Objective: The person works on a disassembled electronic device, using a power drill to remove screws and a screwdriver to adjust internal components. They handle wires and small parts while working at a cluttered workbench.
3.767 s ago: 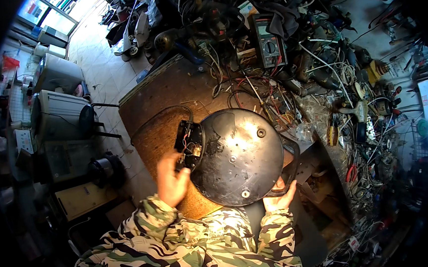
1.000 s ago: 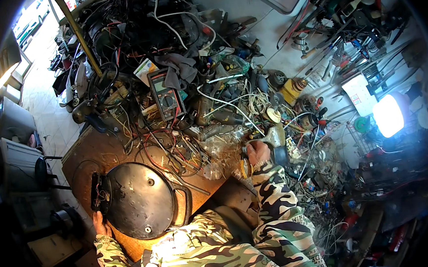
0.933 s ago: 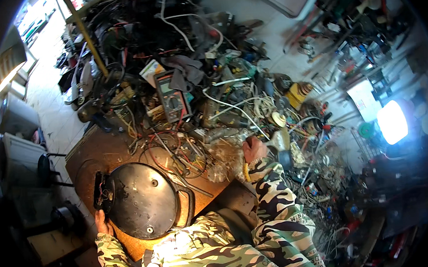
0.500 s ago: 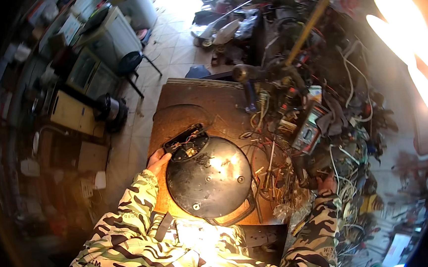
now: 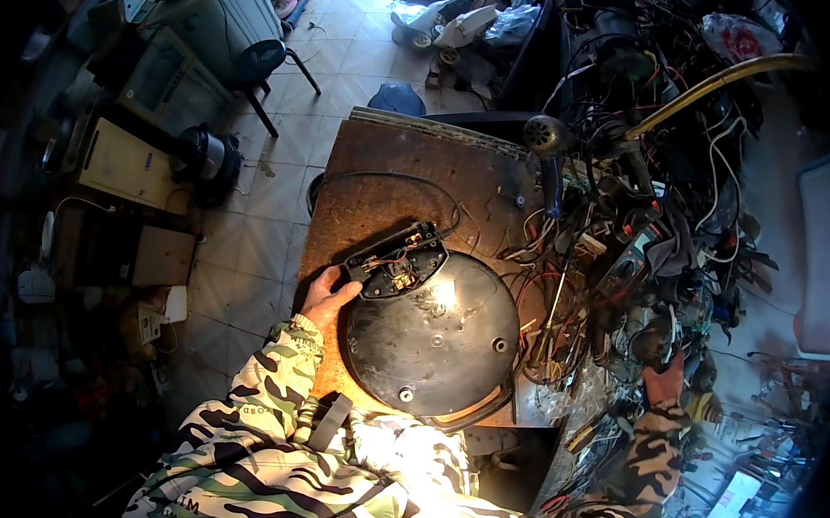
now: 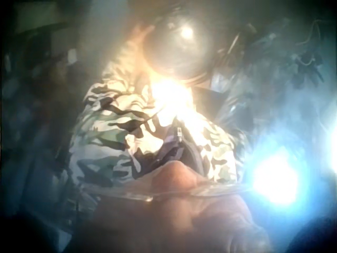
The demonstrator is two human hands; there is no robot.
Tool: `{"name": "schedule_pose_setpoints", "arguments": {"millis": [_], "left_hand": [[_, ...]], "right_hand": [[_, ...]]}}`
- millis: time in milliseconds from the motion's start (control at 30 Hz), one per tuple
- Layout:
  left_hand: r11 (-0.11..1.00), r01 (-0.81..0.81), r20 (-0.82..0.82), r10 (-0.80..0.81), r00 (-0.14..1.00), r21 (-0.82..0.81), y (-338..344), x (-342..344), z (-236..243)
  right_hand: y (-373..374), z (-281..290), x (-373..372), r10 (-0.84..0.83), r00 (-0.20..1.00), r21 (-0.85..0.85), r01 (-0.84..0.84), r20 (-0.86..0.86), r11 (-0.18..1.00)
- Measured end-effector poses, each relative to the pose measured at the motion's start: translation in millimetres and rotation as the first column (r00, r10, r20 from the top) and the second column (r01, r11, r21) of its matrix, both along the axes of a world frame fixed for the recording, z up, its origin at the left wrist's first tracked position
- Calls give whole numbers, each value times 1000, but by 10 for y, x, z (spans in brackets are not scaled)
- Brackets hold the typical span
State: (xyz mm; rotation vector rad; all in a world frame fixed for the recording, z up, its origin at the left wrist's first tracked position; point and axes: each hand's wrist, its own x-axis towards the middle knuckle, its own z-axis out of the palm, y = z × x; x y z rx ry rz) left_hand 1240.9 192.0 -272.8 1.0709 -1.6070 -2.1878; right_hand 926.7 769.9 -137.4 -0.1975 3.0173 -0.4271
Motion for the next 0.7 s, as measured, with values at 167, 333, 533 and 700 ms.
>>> {"name": "schedule_pose_setpoints", "arguments": {"millis": [167, 333, 533, 700], "left_hand": [[991, 45, 89, -34, 995, -125, -51, 39, 28], [925, 129, 283, -25, 959, -358, -15, 0, 112], [909, 225, 346, -98, 933, -350, -89, -91, 109], [885, 201, 374, -33, 927, -421, -5, -204, 329]], "right_hand": [[-220, 555, 586, -198, 943, -509, 313, 267, 802], [-1244, 1152, 1627, -194, 967, -681, 254, 166, 687], [-1906, 1220, 2409, -63, 900, -693, 375, 431, 615], [-2073, 1046, 2535, -19, 907, -744, 357, 420, 565]]}}
